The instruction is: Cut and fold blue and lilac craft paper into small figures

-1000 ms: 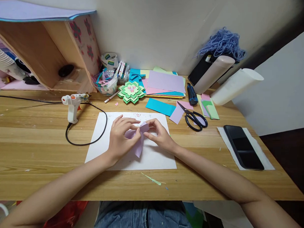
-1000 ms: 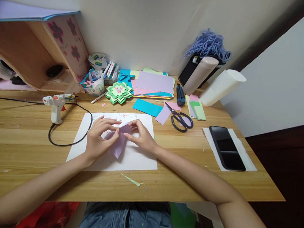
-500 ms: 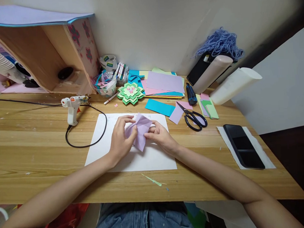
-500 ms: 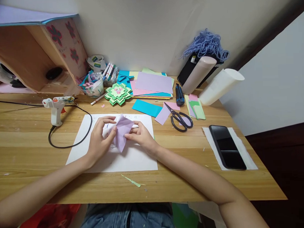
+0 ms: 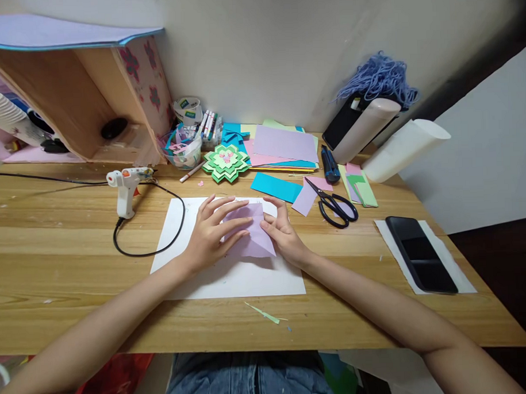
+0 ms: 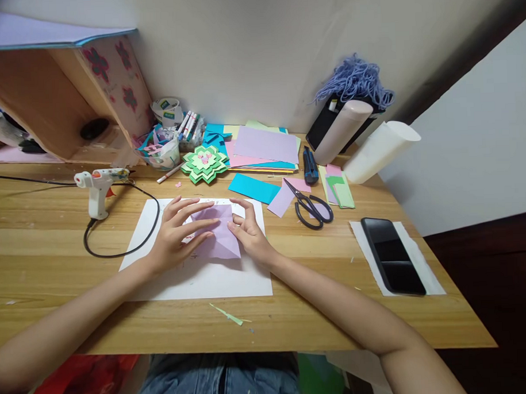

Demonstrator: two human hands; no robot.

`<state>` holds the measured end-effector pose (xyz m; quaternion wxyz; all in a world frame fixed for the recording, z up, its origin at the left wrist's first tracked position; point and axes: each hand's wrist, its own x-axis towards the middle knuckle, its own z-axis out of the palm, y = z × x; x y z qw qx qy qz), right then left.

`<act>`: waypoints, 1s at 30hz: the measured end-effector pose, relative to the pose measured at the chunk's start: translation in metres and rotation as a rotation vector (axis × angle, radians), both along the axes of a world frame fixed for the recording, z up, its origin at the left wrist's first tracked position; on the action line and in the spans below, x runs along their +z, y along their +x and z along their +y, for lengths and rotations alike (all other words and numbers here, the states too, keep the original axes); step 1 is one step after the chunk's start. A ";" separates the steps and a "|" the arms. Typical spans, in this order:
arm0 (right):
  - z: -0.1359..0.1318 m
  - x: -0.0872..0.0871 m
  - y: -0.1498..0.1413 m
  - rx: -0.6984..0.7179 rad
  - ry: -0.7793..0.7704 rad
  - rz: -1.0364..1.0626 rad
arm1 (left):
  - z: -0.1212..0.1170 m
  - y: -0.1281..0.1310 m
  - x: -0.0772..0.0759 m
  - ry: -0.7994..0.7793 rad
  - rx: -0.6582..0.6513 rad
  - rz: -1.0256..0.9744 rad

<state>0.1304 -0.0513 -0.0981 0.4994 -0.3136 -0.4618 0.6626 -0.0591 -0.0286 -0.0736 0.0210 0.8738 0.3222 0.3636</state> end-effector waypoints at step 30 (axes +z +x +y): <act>0.003 0.000 0.008 -0.080 0.220 -0.338 | 0.001 0.001 0.008 -0.892 -0.138 -0.392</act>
